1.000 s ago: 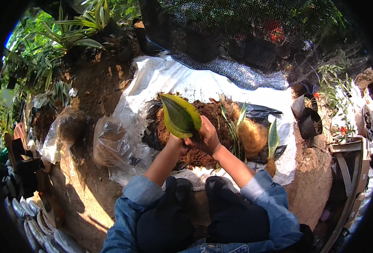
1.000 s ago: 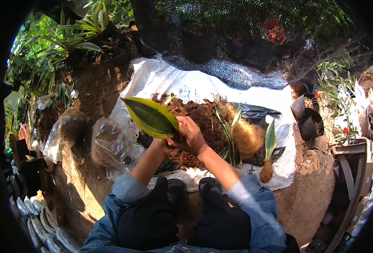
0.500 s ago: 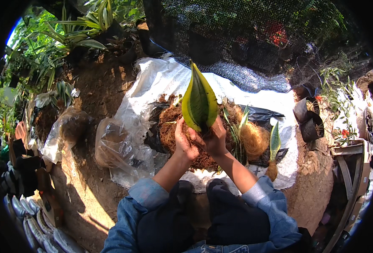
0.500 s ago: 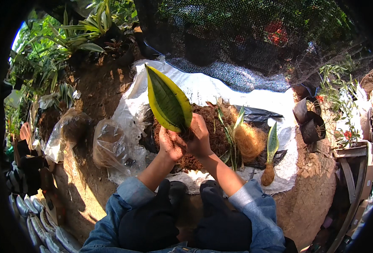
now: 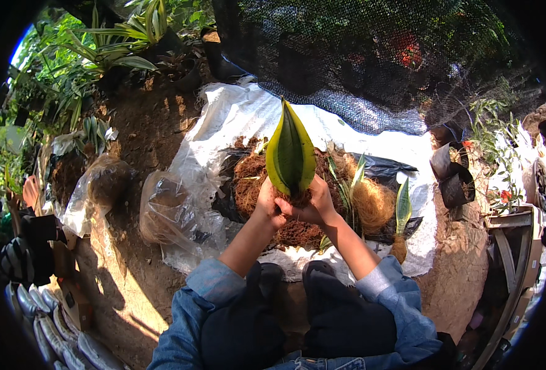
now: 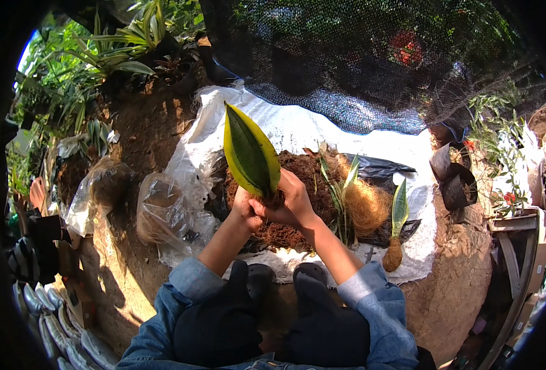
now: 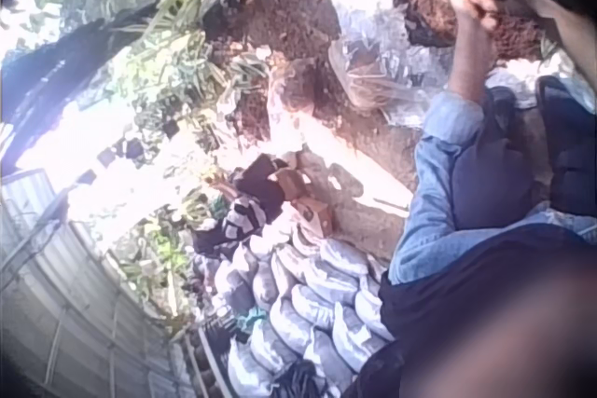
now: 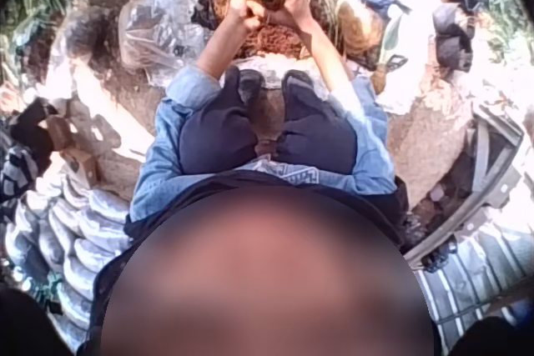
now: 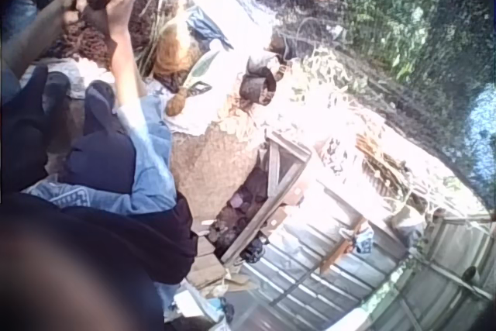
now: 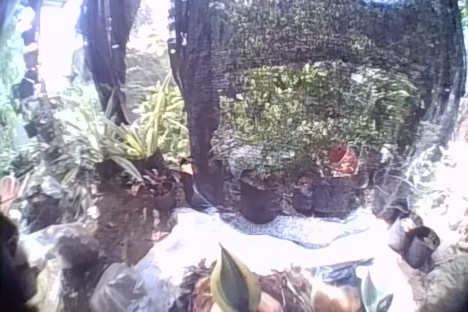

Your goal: The person sits on the ground and wraps a plant's root ball with coir fiber by hand. They repeatedly adjust and press the coir around the roots to secure it before setting the plant down.

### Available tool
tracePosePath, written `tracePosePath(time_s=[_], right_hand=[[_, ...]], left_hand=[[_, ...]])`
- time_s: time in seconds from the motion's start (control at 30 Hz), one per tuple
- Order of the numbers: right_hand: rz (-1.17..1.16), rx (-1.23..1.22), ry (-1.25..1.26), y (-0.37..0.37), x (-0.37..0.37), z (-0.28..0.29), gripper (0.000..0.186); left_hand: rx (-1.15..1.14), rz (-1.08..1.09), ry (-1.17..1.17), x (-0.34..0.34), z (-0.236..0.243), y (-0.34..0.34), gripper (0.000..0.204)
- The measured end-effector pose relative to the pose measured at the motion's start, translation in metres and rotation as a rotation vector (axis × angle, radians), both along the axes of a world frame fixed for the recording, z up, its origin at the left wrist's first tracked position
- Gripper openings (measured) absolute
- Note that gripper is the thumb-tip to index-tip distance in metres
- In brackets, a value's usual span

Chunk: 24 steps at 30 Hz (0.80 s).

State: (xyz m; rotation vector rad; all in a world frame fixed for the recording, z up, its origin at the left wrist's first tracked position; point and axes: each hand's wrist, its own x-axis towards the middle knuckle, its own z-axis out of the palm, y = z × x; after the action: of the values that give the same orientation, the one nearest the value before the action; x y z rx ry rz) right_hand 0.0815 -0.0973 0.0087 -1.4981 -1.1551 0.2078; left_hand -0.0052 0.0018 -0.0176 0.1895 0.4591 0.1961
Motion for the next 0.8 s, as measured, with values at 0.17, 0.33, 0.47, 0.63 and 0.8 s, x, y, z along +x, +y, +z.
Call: tracePosePath(time_s=[0.17,0.33,0.47,0.63,0.8], right_hand=[[0.012,0.049,-0.04,0.002,-0.004,-0.007,0.041],[-0.005,0.093,-0.138,0.008,-0.008,-0.021,0.036],[-0.027,0.092,-0.051,0.01,-0.014,-0.027,0.038],[-0.046,0.068,-0.084,0.004,-0.011,-0.019,0.038],[-0.088,0.05,0.025,-0.002,-0.008,-0.009,0.036]], left_hand=[[0.014,-0.018,0.169,-0.004,-0.022,0.006,0.036],[0.12,0.074,0.293,-0.008,-0.028,0.008,0.025],[0.198,0.06,0.204,-0.013,-0.023,0.006,0.025],[0.139,-0.013,0.156,-0.009,-0.013,0.008,0.027],[0.004,0.028,0.09,-0.001,0.005,0.01,0.035]])
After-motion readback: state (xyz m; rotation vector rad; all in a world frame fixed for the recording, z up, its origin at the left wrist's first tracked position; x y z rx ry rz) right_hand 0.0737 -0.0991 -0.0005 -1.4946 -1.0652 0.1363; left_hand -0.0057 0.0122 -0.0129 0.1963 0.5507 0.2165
